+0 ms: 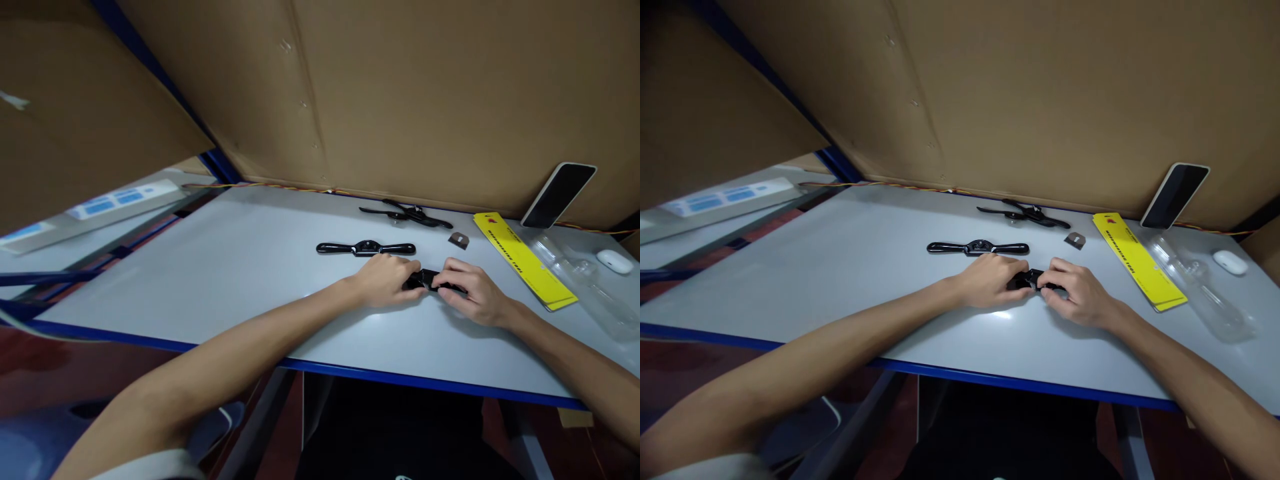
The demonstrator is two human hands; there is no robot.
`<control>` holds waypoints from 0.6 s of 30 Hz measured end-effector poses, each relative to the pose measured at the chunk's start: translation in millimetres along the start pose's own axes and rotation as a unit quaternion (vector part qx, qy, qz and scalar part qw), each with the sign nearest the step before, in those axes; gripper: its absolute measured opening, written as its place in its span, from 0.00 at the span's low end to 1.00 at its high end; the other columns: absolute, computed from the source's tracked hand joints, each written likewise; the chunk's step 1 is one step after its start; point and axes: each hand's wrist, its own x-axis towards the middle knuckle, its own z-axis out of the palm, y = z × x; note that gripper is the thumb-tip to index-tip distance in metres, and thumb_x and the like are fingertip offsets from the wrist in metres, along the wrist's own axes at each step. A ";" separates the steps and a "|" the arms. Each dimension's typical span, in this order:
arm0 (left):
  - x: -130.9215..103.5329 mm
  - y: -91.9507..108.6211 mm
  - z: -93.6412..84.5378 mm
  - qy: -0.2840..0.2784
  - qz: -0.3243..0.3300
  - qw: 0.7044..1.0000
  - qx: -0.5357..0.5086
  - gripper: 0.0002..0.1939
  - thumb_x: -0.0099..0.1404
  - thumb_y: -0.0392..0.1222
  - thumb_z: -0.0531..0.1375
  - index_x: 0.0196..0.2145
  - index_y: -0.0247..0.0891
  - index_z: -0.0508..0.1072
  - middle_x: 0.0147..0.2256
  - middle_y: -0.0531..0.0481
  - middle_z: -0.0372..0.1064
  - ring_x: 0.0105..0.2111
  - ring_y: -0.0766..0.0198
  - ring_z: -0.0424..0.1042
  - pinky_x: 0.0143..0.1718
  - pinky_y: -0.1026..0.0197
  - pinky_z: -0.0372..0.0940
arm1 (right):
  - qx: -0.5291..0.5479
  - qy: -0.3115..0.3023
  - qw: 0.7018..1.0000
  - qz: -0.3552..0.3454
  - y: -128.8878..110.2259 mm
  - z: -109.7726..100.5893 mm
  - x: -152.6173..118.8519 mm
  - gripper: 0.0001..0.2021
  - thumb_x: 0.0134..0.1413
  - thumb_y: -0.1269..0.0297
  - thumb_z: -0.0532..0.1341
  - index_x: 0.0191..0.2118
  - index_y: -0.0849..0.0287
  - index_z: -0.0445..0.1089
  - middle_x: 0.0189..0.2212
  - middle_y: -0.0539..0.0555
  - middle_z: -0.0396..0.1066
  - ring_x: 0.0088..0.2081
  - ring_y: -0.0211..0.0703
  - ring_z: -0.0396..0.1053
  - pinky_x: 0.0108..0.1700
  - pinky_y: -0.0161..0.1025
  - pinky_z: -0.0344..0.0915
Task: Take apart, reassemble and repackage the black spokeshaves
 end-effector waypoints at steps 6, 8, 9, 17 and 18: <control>0.2 -0.2 1.0 0.007 0.000 1.000 0.000 0.23 0.70 0.59 0.51 0.40 0.35 0.74 0.32 0.44 0.75 0.29 0.56 0.72 0.27 0.57 0.56 | -0.034 0.058 0.997 0.042 2.4 2.5 2.9 0.14 0.68 0.67 0.54 0.31 0.60 0.72 0.27 0.50 0.63 0.27 0.38 0.63 0.31 0.38 0.61; 0.0 0.0 1.0 0.007 0.000 1.000 0.000 0.23 0.71 0.58 0.51 0.40 0.35 0.74 0.32 0.44 0.75 0.29 0.56 0.72 0.27 0.58 0.56 | -0.036 0.055 0.996 0.054 2.8 3.3 2.9 0.13 0.68 0.67 0.55 0.34 0.60 0.75 0.28 0.51 0.65 0.27 0.38 0.64 0.31 0.38 0.61; -0.1 0.1 0.9 0.007 0.001 1.000 -0.001 0.23 0.71 0.58 0.51 0.40 0.35 0.74 0.32 0.44 0.75 0.29 0.56 0.72 0.27 0.58 0.56 | -0.035 0.045 0.997 0.052 2.8 3.4 2.4 0.12 0.68 0.66 0.55 0.37 0.60 0.76 0.29 0.51 0.66 0.28 0.38 0.65 0.32 0.39 0.62; 0.1 0.6 -0.2 -0.002 -0.001 1.000 0.001 0.23 0.71 0.58 0.51 0.42 0.35 0.74 0.34 0.43 0.76 0.31 0.55 0.73 0.27 0.57 0.55 | 0.017 0.004 1.000 0.006 4.1 -0.1 -2.2 0.11 0.67 0.65 0.56 0.44 0.58 0.76 0.34 0.53 0.66 0.32 0.41 0.66 0.35 0.41 0.66; 0.2 0.7 -0.1 -0.004 -0.002 1.000 0.003 0.23 0.71 0.58 0.51 0.42 0.35 0.74 0.34 0.43 0.76 0.31 0.55 0.73 0.27 0.57 0.54 | 0.022 0.006 1.000 0.001 4.4 -0.5 -2.1 0.10 0.66 0.65 0.56 0.43 0.58 0.76 0.34 0.53 0.65 0.31 0.40 0.66 0.35 0.41 0.65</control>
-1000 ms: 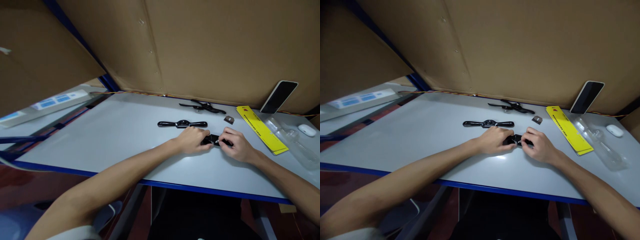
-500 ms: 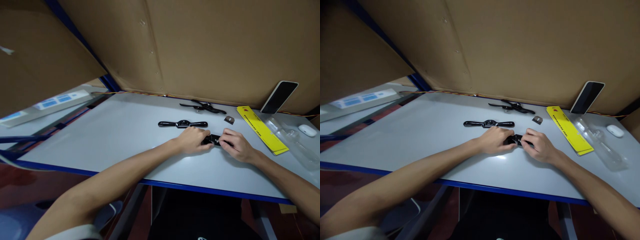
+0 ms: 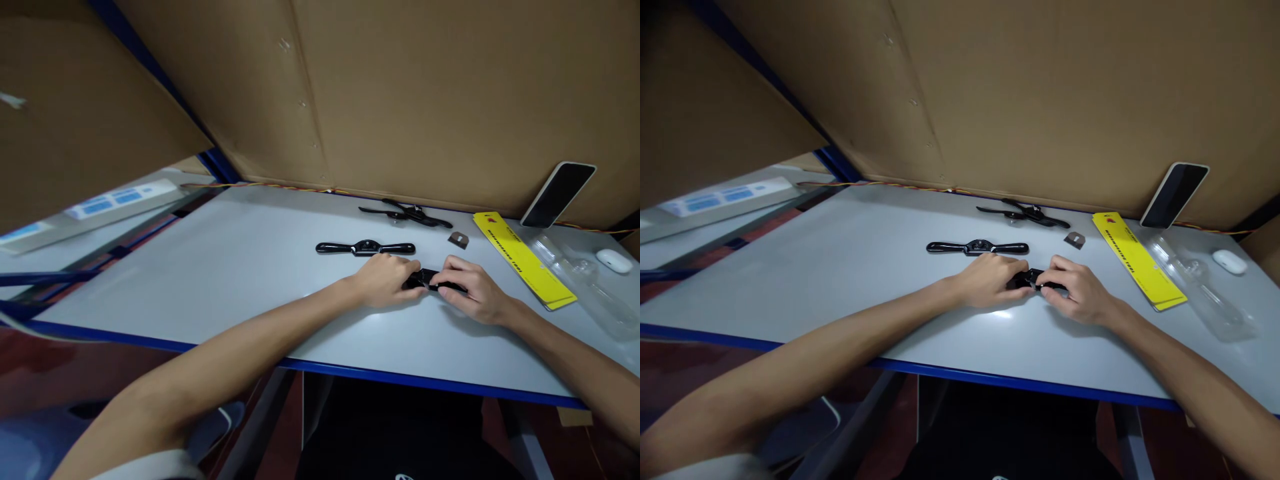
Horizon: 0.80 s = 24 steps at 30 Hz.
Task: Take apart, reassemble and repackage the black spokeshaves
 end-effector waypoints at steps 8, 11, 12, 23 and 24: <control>0.1 0.1 0.1 0.003 -0.002 1.000 0.001 0.24 0.71 0.59 0.51 0.40 0.35 0.74 0.33 0.43 0.76 0.30 0.56 0.72 0.28 0.57 0.55 | -0.046 0.051 0.997 0.043 -1.5 2.6 4.3 0.13 0.69 0.66 0.54 0.34 0.59 0.73 0.29 0.51 0.64 0.29 0.39 0.65 0.33 0.40 0.62; -0.5 -0.2 -0.1 0.005 0.001 1.000 -0.007 0.23 0.71 0.58 0.51 0.40 0.36 0.74 0.32 0.44 0.75 0.29 0.56 0.71 0.27 0.57 0.55 | -0.055 0.021 0.997 0.048 -3.0 2.6 4.1 0.12 0.70 0.65 0.54 0.39 0.59 0.75 0.32 0.53 0.67 0.32 0.41 0.67 0.36 0.41 0.64; -0.7 -0.4 -0.1 0.006 0.003 1.000 -0.010 0.23 0.71 0.58 0.51 0.40 0.36 0.74 0.32 0.43 0.75 0.29 0.56 0.71 0.27 0.57 0.56 | -0.051 0.006 0.998 0.041 -3.3 2.2 3.6 0.12 0.70 0.64 0.54 0.41 0.59 0.75 0.33 0.53 0.67 0.32 0.41 0.67 0.36 0.41 0.65; -0.9 1.3 -2.4 0.001 -0.001 1.000 -0.008 0.23 0.70 0.58 0.52 0.40 0.35 0.74 0.32 0.43 0.74 0.29 0.57 0.71 0.28 0.58 0.55 | -0.018 0.013 0.999 0.025 2.2 1.1 0.8 0.11 0.61 0.74 0.52 0.36 0.58 0.72 0.33 0.52 0.65 0.31 0.41 0.65 0.34 0.41 0.63; -0.9 1.7 -2.6 0.001 -0.002 1.000 -0.007 0.23 0.70 0.58 0.51 0.40 0.35 0.74 0.31 0.44 0.74 0.29 0.57 0.71 0.27 0.58 0.55 | -0.025 0.027 0.999 0.038 2.2 1.8 1.4 0.12 0.61 0.74 0.52 0.36 0.58 0.72 0.32 0.52 0.65 0.31 0.41 0.66 0.35 0.41 0.63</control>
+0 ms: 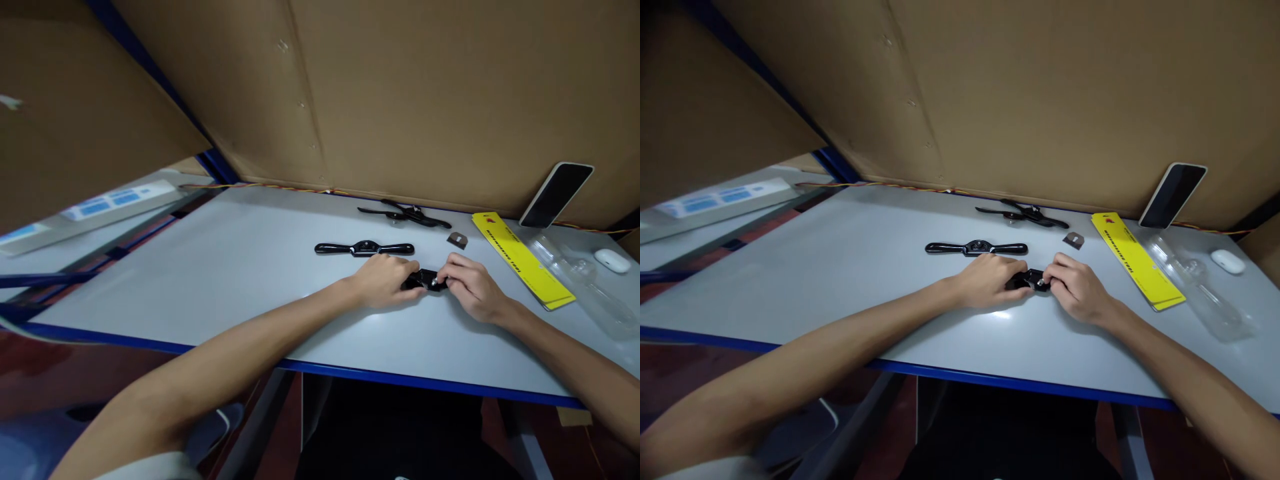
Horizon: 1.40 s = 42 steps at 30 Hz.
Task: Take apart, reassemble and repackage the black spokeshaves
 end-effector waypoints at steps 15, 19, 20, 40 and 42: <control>0.3 -1.3 1.9 0.000 0.000 1.000 0.001 0.22 0.70 0.58 0.51 0.40 0.36 0.73 0.33 0.43 0.75 0.29 0.56 0.72 0.28 0.57 0.55 | 0.016 -0.048 0.998 -0.034 -0.1 -1.6 -2.1 0.11 0.57 0.74 0.53 0.38 0.56 0.71 0.33 0.52 0.65 0.30 0.41 0.64 0.34 0.41 0.62; 0.4 -0.8 1.5 0.005 0.002 1.000 -0.003 0.22 0.70 0.58 0.51 0.38 0.36 0.73 0.32 0.43 0.75 0.28 0.57 0.71 0.27 0.58 0.54 | 0.003 0.007 1.000 0.003 -0.1 1.5 -0.2 0.11 0.59 0.74 0.52 0.35 0.57 0.72 0.32 0.52 0.66 0.30 0.41 0.64 0.34 0.41 0.63; 0.4 -0.7 1.2 0.006 0.001 1.000 -0.003 0.22 0.70 0.58 0.51 0.38 0.36 0.73 0.32 0.43 0.75 0.28 0.57 0.71 0.27 0.58 0.54 | -0.005 0.016 1.000 0.016 -0.2 2.1 0.2 0.12 0.59 0.74 0.53 0.36 0.57 0.73 0.32 0.52 0.66 0.30 0.41 0.65 0.35 0.41 0.63; 0.4 -2.8 3.8 0.006 0.005 1.000 -0.006 0.23 0.70 0.59 0.51 0.41 0.36 0.73 0.33 0.42 0.75 0.30 0.56 0.71 0.28 0.57 0.56 | -0.011 -0.069 0.997 -0.029 -3.5 -1.3 2.3 0.07 0.67 0.69 0.56 0.43 0.57 0.72 0.30 0.50 0.69 0.30 0.39 0.64 0.35 0.39 0.62; 0.5 -2.1 2.7 0.001 0.002 1.000 -0.001 0.24 0.70 0.59 0.51 0.41 0.36 0.73 0.34 0.42 0.75 0.30 0.56 0.71 0.28 0.57 0.55 | -0.004 -0.077 0.996 -0.032 -4.1 -2.1 3.0 0.07 0.67 0.69 0.55 0.41 0.57 0.70 0.29 0.49 0.68 0.29 0.39 0.63 0.35 0.38 0.61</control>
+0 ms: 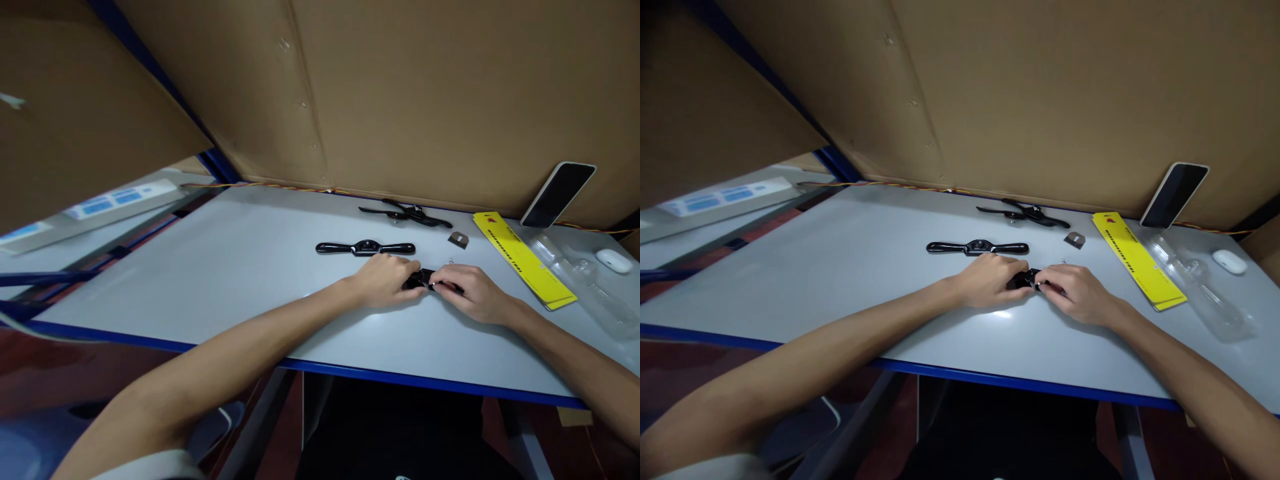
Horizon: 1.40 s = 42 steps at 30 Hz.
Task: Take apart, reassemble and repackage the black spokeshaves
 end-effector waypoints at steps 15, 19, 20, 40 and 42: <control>0.0 -0.2 -0.4 0.002 0.001 1.000 -0.003 0.23 0.71 0.58 0.51 0.40 0.36 0.74 0.33 0.43 0.75 0.29 0.57 0.71 0.28 0.58 0.56 | -0.022 0.049 0.997 0.046 -3.1 2.1 -0.1 0.11 0.57 0.70 0.60 0.46 0.59 0.71 0.31 0.50 0.67 0.28 0.38 0.63 0.31 0.37 0.60; 0.2 -0.1 0.2 0.003 0.001 1.000 -0.007 0.23 0.71 0.58 0.51 0.40 0.35 0.74 0.33 0.43 0.75 0.29 0.56 0.71 0.29 0.57 0.57 | -0.028 0.006 0.999 0.034 -4.1 -1.5 -0.6 0.08 0.64 0.66 0.59 0.43 0.60 0.74 0.35 0.54 0.70 0.29 0.38 0.65 0.32 0.38 0.62; 0.3 -0.1 0.1 0.002 0.001 1.000 -0.008 0.23 0.71 0.58 0.51 0.40 0.35 0.74 0.33 0.43 0.75 0.29 0.56 0.71 0.29 0.57 0.57 | -0.023 0.004 0.999 0.037 -3.9 -2.9 -0.7 0.08 0.65 0.65 0.59 0.42 0.59 0.75 0.35 0.54 0.71 0.29 0.38 0.65 0.32 0.38 0.62; -0.6 -3.6 -4.6 0.015 -0.021 0.999 -0.024 0.22 0.72 0.52 0.46 0.39 0.36 0.74 0.33 0.42 0.74 0.30 0.55 0.71 0.31 0.57 0.59 | -0.140 0.063 0.971 0.184 30.4 -24.9 -5.0 0.13 0.64 0.57 0.58 0.36 0.57 0.78 0.22 0.50 0.70 0.24 0.40 0.64 0.32 0.40 0.56; -0.6 -3.7 -3.9 0.015 -0.021 0.999 -0.022 0.22 0.72 0.52 0.46 0.40 0.36 0.74 0.33 0.42 0.74 0.31 0.55 0.71 0.31 0.57 0.59 | -0.150 0.087 0.970 0.172 28.9 -24.7 -4.5 0.13 0.64 0.57 0.58 0.35 0.57 0.77 0.22 0.49 0.69 0.24 0.40 0.64 0.36 0.42 0.57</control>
